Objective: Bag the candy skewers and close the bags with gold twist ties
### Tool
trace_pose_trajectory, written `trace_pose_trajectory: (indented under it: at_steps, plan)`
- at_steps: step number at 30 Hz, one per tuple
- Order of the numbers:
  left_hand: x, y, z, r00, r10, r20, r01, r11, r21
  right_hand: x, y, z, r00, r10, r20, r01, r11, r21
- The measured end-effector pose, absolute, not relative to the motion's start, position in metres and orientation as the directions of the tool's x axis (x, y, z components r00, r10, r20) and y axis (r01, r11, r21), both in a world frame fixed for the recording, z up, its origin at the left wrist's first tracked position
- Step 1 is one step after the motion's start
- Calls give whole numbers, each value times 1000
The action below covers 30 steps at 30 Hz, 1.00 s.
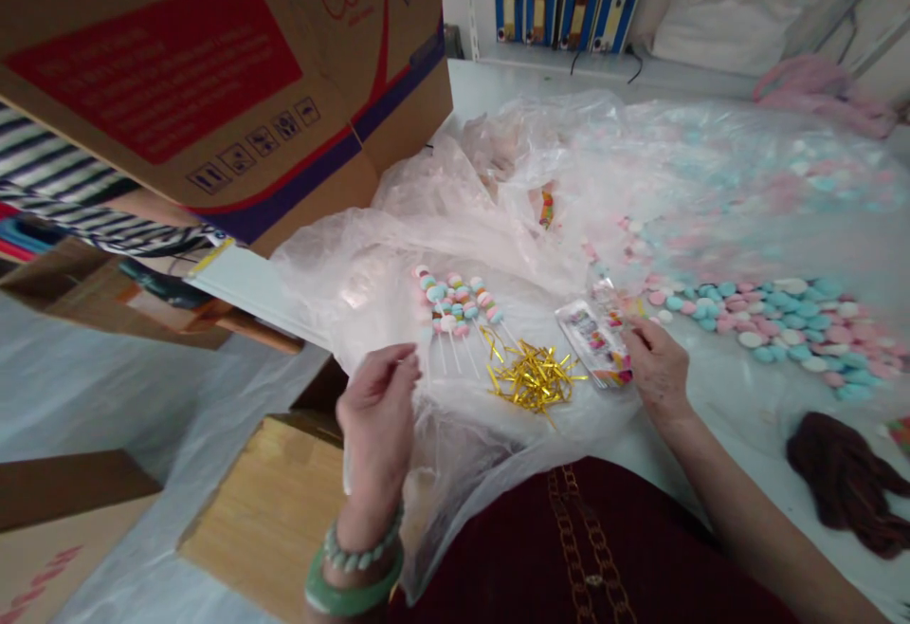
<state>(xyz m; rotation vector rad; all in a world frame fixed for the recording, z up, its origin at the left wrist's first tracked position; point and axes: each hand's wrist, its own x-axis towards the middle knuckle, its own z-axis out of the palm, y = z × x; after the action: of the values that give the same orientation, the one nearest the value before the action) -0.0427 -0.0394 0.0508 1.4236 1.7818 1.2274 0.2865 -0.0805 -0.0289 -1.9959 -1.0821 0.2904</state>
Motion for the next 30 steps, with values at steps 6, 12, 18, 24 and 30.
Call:
trace_pose_trajectory:
  at_steps: [6, 12, 18, 24, 30]
  plan:
    - [53, -49, 31, 468, 746, -474, -64, 564, 823, 241, -80, -3, 448, 868, -216, 109, -293, -950]
    - [69, -45, 0, 346, 780, -522, -435, 626, 647, 196, -66, 5, 91, 980, -178, 418, -199, -886]
    - [23, -36, -3, 110, 833, -542, -438, 530, 726, 166, -14, -4, -2, 991, -134, 929, -47, -367]
    - [5, -39, -7, 80, 857, -510, -470, 483, 739, 152, 15, -4, 7, 976, -217, 980, -50, -193]
    - [4, -38, -14, 56, 859, -508, -510, 462, 725, 200, 1, -5, 198, 943, -269, 941, -260, -215]
